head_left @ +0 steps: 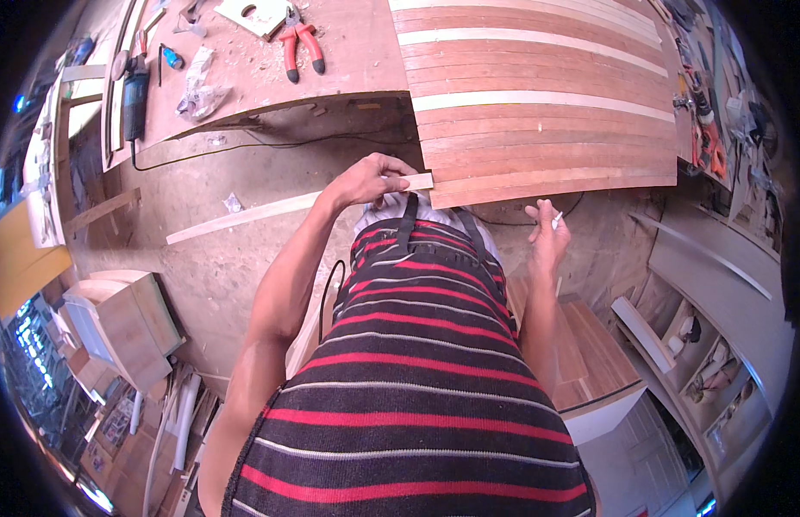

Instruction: The person aligns and fits thin wooden strips into a larger wooden panel on a workbench. They walk around the workshop to retrieve materials and tools, then return to continue fitting the strips into place.

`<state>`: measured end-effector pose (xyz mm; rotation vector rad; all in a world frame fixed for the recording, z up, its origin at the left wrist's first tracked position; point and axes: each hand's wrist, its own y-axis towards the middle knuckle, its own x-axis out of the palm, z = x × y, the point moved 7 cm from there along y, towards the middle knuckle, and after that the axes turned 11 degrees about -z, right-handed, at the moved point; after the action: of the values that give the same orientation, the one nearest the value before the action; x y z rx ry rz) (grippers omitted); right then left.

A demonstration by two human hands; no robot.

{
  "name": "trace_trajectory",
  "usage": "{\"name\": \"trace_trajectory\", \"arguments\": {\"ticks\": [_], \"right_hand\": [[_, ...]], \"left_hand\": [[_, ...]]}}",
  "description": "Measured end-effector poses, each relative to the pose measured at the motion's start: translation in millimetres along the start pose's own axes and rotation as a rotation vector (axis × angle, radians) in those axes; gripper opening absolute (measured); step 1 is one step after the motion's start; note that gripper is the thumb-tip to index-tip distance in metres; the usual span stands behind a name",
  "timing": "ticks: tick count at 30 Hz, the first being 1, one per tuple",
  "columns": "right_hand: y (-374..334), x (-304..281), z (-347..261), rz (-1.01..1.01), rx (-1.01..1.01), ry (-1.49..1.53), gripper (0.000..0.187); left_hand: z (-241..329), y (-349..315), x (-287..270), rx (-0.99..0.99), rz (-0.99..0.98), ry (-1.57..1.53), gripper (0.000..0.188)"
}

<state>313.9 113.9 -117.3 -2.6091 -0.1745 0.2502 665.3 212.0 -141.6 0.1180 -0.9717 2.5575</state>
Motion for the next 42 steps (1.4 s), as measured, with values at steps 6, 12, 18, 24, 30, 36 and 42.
{"name": "trace_trajectory", "arguments": {"ticks": [6, 12, 18, 24, 30, 36, 42], "right_hand": [[-2, 8, 19, 0.009, 0.051, 0.023, 0.044], [-3, 18, 16, -0.010, 0.043, 0.020, 0.046], [-3, 22, 4, -0.029, 0.044, 0.002, 0.045], [4, 14, 8, 0.069, -0.012, 0.035, 0.039], [18, 6, 22, 0.144, 0.023, 0.095, 0.045], [29, 6, 34, 0.049, 0.055, 0.159, 0.046], [32, 6, 34, 0.019, 0.058, 0.177, 0.045]], "left_hand": [[-2, -3, -1, -0.001, 0.041, 0.028, 0.026], [0, 1, 0, 0.009, 0.020, -0.011, 0.026], [-4, 3, 0, -0.018, 0.043, -0.012, 0.025], [-1, 7, 0, -0.027, 0.041, 0.053, 0.025], [5, 23, -2, -0.041, 0.062, 0.110, 0.028], [7, 29, 4, -0.031, -0.003, -0.002, 0.027], [1, 48, 7, 0.014, -0.034, -0.076, 0.016]]}}
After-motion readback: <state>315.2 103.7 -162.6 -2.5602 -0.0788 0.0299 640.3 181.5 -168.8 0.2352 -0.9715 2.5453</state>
